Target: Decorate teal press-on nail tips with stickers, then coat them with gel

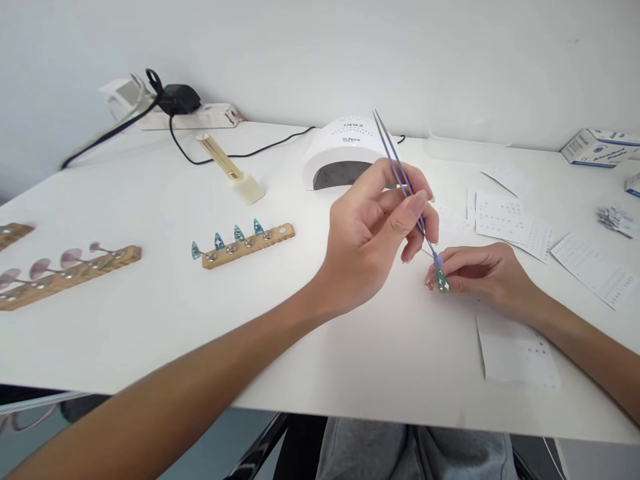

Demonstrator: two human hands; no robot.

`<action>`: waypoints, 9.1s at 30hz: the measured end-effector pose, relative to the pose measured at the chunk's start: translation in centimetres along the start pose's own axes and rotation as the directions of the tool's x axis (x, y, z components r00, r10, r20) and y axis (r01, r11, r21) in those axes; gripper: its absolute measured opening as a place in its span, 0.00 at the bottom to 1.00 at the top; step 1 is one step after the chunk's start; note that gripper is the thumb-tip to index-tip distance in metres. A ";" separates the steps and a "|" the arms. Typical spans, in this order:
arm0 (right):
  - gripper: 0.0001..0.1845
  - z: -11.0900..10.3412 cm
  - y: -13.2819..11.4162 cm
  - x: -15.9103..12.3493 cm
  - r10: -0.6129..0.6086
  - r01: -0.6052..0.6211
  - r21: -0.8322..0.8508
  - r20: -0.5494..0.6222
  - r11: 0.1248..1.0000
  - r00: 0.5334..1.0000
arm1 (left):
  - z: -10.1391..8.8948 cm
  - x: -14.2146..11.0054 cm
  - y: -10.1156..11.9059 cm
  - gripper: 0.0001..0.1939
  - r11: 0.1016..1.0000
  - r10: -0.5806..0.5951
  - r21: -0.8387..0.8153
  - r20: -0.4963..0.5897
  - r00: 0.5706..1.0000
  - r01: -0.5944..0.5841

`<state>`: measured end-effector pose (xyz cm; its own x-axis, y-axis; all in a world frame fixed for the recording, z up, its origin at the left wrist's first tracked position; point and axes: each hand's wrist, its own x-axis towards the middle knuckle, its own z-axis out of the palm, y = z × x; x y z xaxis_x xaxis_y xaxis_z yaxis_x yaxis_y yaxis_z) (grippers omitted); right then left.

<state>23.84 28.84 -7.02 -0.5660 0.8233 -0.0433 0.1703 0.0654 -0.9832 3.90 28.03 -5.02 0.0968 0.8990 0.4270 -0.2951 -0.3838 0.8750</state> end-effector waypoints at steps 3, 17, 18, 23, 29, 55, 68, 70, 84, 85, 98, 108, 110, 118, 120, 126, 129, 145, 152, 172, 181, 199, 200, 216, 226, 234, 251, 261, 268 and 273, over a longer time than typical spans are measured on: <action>0.04 0.1 0.0 0.0 -0.004 0.004 0.009 -0.007 1.000 1.000 | 0.1 -0.1 0.1 0.11 1.000 0.008 0.007 -0.010 1.000 -0.008; 0.05 0.3 0.2 0.0 -0.041 0.043 0.020 -0.088 0.999 0.995 | -0.7 0.6 0.5 0.10 0.997 -0.036 0.060 -0.040 0.999 0.039; 0.04 0.3 0.1 0.0 -0.043 0.045 0.021 -0.089 0.999 0.995 | -0.7 0.5 0.4 0.10 0.997 -0.034 0.071 -0.042 0.999 0.037; 0.04 0.4 0.0 -0.1 -0.041 0.044 0.024 -0.089 0.999 0.995 | -0.3 0.0 0.1 0.08 0.991 -0.044 0.124 -0.032 0.999 0.048; 0.03 0.5 0.2 -0.1 -0.039 0.042 0.035 -0.073 0.999 0.997 | -0.2 -0.2 -0.1 0.06 0.995 -0.017 0.100 -0.003 1.000 0.017; 0.06 0.9 0.3 -0.3 -0.164 0.147 -0.145 -0.114 0.979 0.980 | 0.2 -0.9 -0.1 0.03 0.984 0.044 0.172 0.010 0.999 -0.045; 0.09 0.1 -0.2 -0.1 0.124 -0.116 0.062 -0.158 0.991 0.980 | -0.9 1.0 -0.1 0.09 0.992 0.008 0.123 -0.172 0.985 0.013; 0.08 0.0 -0.1 -0.1 0.119 -0.106 0.092 -0.146 0.990 0.982 | -1.3 1.1 -0.5 0.09 0.996 0.004 0.092 -0.162 0.987 0.011; 0.09 -0.3 0.4 -0.2 0.114 -0.097 0.130 -0.134 0.987 0.984 | -1.6 1.2 -0.6 0.11 0.968 -0.205 0.142 -0.044 0.978 0.209; 0.10 -0.3 0.4 -0.2 0.116 -0.099 0.130 -0.134 0.987 0.984 | -1.5 1.1 -0.5 0.11 0.959 -0.230 0.163 -0.024 0.973 0.231; 0.07 -0.1 0.0 0.2 0.057 -0.077 -0.052 -0.314 0.996 0.948 | -1.7 0.6 -1.4 0.13 0.770 -0.275 0.632 0.199 0.941 0.091; 0.06 -0.2 0.3 0.3 0.106 -0.113 -0.013 -0.248 0.994 0.963 | -1.6 1.7 0.1 0.07 0.872 -0.479 -0.072 0.083 0.874 0.485; 0.06 0.0 0.1 0.2 0.111 -0.114 -0.006 -0.201 0.993 0.973 | -1.3 1.9 1.1 0.13 0.827 -0.511 -0.246 0.043 0.858 0.505; 0.02 1.9 -0.8 -0.3 0.121 -0.116 0.066 -0.085 0.991 0.989 | 0.4 0.8 2.8 0.29 0.806 -0.522 -0.423 -0.179 0.834 0.414; 0.02 2.2 -0.7 -0.4 0.113 -0.109 0.086 -0.053 0.990 0.992 | 0.8 0.4 3.0 0.29 0.806 -0.511 -0.443 -0.185 0.839 0.393; 0.02 2.5 -0.5 -0.5 0.084 -0.079 0.104 -0.042 0.991 0.996 | 1.3 -0.4 2.4 0.30 0.785 -0.500 -0.505 -0.174 0.848 0.359; 0.03 2.4 -0.4 -0.4 0.078 -0.073 0.095 -0.042 0.993 0.996 | 1.3 -0.5 2.0 0.30 0.782 -0.501 -0.504 -0.162 0.850 0.365; 0.03 2.2 0.0 -0.4 0.056 -0.054 0.068 -0.026 0.996 0.998 | 1.8 -1.0 1.6 0.30 0.795 -0.501 -0.479 -0.171 0.848 0.373; 0.03 2.3 -0.2 -0.4 0.073 -0.070 0.069 -0.040 0.995 0.997 | 2.1 -1.0 1.8 0.30 0.810 -0.484 -0.461 -0.176 0.857 0.363; 0.08 1.0 -0.9 -0.3 0.076 -0.066 0.055 -0.217 0.996 0.973 | -2.5 2.2 0.3 0.05 0.866 -0.352 0.320 -0.154 0.923 0.383; 0.11 -0.8 -0.7 0.0 0.061 -0.035 0.085 -0.318 0.996 0.946 | -3.5 1.2 -2.9 0.12 0.282 -0.348 0.959 0.123 0.930 -0.021; 0.11 -0.1 -0.7 -0.1 0.084 -0.034 0.172 -0.290 0.984 0.953 | -2.3 1.1 -2.8 0.07 0.500 -0.236 0.866 0.137 0.962 0.000; 0.11 0.0 -0.6 -0.1 0.087 -0.035 0.179 -0.296 0.983 0.951 | -1.9 0.9 -2.6 0.06 0.596 -0.231 0.802 0.122 0.965 0.041; 0.14 0.5 -0.2 -0.6 0.156 -0.090 0.213 -0.313 0.973 0.937 | 0.5 -0.4 -1.2 0.07 0.887 -0.410 0.260 0.068 0.909 0.381; 0.17 -0.4 -0.9 0.1 0.136 -0.106 0.095 -0.422 0.990 0.896 | -2.7 2.7 0.7 0.12 0.879 -0.076 0.453 -0.177 0.981 0.150; 0.17 1.4 -4.1 3.9 0.053 -0.080 -0.096 -0.261 0.992 0.964 | -14.4 3.9 6.2 0.10 0.881 0.371 0.460 -0.532 0.761 -0.108; 0.13 11.8 -1.7 15.9 0.044 -0.047 -0.129 -0.028 0.990 0.999 | -21.1 2.0 4.5 0.09 0.826 0.552 0.548 -0.739 0.386 -0.131; 0.10 12.3 -1.1 16.6 -0.003 0.010 -0.236 0.028 0.972 1.000 | -21.6 2.0 4.5 0.11 0.834 0.532 0.547 -0.757 0.379 -0.079; 0.09 12.0 -1.1 17.0 -0.084 0.105 -0.279 0.087 0.955 0.993 | -21.5 2.1 4.4 0.12 0.841 0.515 0.538 -0.762 0.391 -0.058; 0.09 11.9 -1.3 17.2 -0.124 0.158 -0.295 0.132 0.942 0.984 | -21.6 2.1 4.4 0.12 0.841 0.511 0.538 -0.761 0.399 -0.049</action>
<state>4.28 36.22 -8.60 -0.6840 0.7273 0.0558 0.3091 0.3583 -0.8810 -17.73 32.79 -5.23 -0.8358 0.3235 0.4436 0.2586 -0.4808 0.8378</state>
